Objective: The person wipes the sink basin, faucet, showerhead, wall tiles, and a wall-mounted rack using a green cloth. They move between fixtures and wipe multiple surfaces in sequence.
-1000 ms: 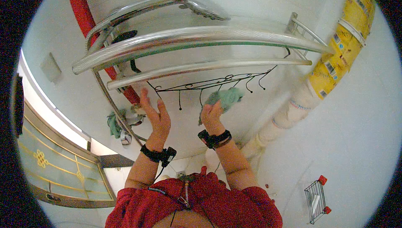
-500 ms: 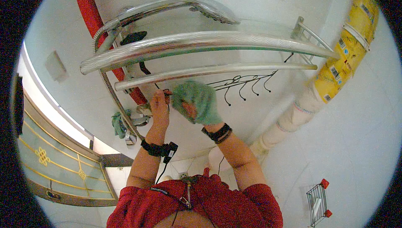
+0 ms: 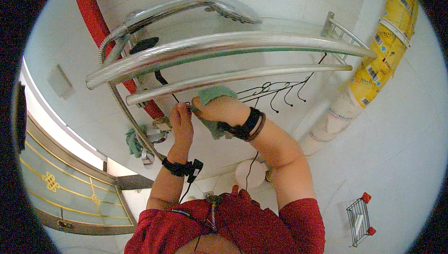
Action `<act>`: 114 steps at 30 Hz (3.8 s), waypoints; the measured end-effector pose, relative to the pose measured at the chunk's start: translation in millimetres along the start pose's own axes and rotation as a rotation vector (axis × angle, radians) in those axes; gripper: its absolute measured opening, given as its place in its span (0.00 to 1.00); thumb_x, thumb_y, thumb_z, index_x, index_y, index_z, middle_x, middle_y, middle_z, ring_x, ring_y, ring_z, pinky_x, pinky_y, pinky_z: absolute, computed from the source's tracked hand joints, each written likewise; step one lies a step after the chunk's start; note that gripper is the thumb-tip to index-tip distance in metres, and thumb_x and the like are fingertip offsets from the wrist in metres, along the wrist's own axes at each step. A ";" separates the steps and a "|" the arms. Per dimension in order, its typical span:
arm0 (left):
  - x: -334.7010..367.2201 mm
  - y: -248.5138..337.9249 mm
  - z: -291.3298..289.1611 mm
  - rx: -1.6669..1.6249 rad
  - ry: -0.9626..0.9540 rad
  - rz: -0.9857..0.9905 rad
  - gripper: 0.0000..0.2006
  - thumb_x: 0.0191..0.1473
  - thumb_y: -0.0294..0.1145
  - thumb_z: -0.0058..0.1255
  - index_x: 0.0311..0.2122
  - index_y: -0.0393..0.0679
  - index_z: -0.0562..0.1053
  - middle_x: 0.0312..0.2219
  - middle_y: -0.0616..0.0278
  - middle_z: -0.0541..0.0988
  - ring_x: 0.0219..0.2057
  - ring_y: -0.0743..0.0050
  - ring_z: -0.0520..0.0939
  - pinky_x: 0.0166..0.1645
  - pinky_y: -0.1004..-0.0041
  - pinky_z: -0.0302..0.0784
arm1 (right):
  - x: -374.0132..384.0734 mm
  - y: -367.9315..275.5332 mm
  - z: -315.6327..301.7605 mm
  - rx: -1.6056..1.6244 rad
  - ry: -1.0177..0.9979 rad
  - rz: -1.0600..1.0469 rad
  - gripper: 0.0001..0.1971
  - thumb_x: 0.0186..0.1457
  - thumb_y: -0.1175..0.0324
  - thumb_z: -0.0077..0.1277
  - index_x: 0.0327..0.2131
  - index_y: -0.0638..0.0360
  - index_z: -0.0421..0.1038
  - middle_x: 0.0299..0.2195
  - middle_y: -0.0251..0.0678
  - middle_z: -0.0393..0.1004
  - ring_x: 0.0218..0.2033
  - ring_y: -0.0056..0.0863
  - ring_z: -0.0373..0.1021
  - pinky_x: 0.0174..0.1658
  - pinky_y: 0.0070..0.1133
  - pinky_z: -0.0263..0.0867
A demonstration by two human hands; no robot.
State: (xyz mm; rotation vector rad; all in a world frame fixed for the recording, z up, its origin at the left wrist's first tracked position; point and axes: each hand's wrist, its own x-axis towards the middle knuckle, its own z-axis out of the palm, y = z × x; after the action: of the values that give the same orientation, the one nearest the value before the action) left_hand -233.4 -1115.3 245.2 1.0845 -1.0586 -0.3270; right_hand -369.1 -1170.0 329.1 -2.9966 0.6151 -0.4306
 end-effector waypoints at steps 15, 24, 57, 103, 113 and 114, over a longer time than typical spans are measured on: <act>2.8 -38.0 1.5 -0.117 0.029 -0.031 0.15 0.60 0.39 0.35 0.25 0.41 0.66 0.20 0.75 0.59 0.22 0.86 0.58 0.26 0.82 0.53 | -47.1 36.9 -38.0 -0.052 -0.058 0.148 0.26 0.52 0.52 0.44 0.50 0.59 0.58 0.25 0.49 0.70 0.29 0.45 0.69 0.32 0.33 0.63; 10.3 -16.9 11.1 -0.070 0.180 -0.087 0.19 0.60 0.46 0.34 0.26 0.41 0.64 0.16 0.71 0.56 0.18 0.80 0.56 0.24 0.78 0.51 | -62.7 42.5 -17.8 -0.306 0.621 -0.108 0.12 0.48 0.57 0.47 0.33 0.52 0.67 0.29 0.37 0.69 0.32 0.39 0.69 0.33 0.32 0.65; -17.0 6.1 2.1 -0.096 0.017 -0.144 0.17 0.59 0.46 0.37 0.23 0.46 0.62 0.15 0.72 0.60 0.19 0.83 0.59 0.25 0.80 0.54 | -150.2 18.3 83.3 1.879 1.301 0.160 0.14 0.55 0.62 0.40 0.44 0.54 0.63 0.42 0.37 0.66 0.43 0.29 0.63 0.44 0.28 0.58; -13.7 -30.2 -23.4 0.765 -0.100 0.214 0.13 0.55 0.33 0.39 0.46 0.46 0.64 0.38 0.59 0.73 0.38 0.64 0.73 0.36 0.69 0.72 | -213.6 -26.5 291.2 1.593 1.423 0.673 0.09 0.51 0.66 0.42 0.36 0.56 0.68 0.31 0.33 0.71 0.29 0.25 0.67 0.31 0.21 0.66; -22.5 -61.8 -30.0 0.405 -0.180 0.199 0.21 0.57 0.36 0.37 0.54 0.44 0.53 0.53 0.53 0.59 0.53 0.60 0.64 0.56 0.59 0.63 | -279.2 -203.9 261.3 1.998 1.409 0.979 0.07 0.54 0.68 0.42 0.30 0.59 0.67 0.24 0.33 0.70 0.21 0.25 0.67 0.29 0.25 0.69; -21.9 -67.5 -33.9 0.284 -0.200 0.194 0.22 0.57 0.35 0.38 0.55 0.45 0.51 0.54 0.53 0.58 0.53 0.60 0.63 0.57 0.58 0.62 | -287.6 -220.6 254.6 2.186 1.528 1.079 0.07 0.55 0.68 0.40 0.28 0.59 0.67 0.22 0.33 0.69 0.20 0.26 0.66 0.31 0.27 0.71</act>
State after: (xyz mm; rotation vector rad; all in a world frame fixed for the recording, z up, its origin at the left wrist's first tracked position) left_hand -199.0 -1113.7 174.5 1.2068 -1.4095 -0.1329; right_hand -467.7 -855.3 33.4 0.0887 0.6633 -1.5016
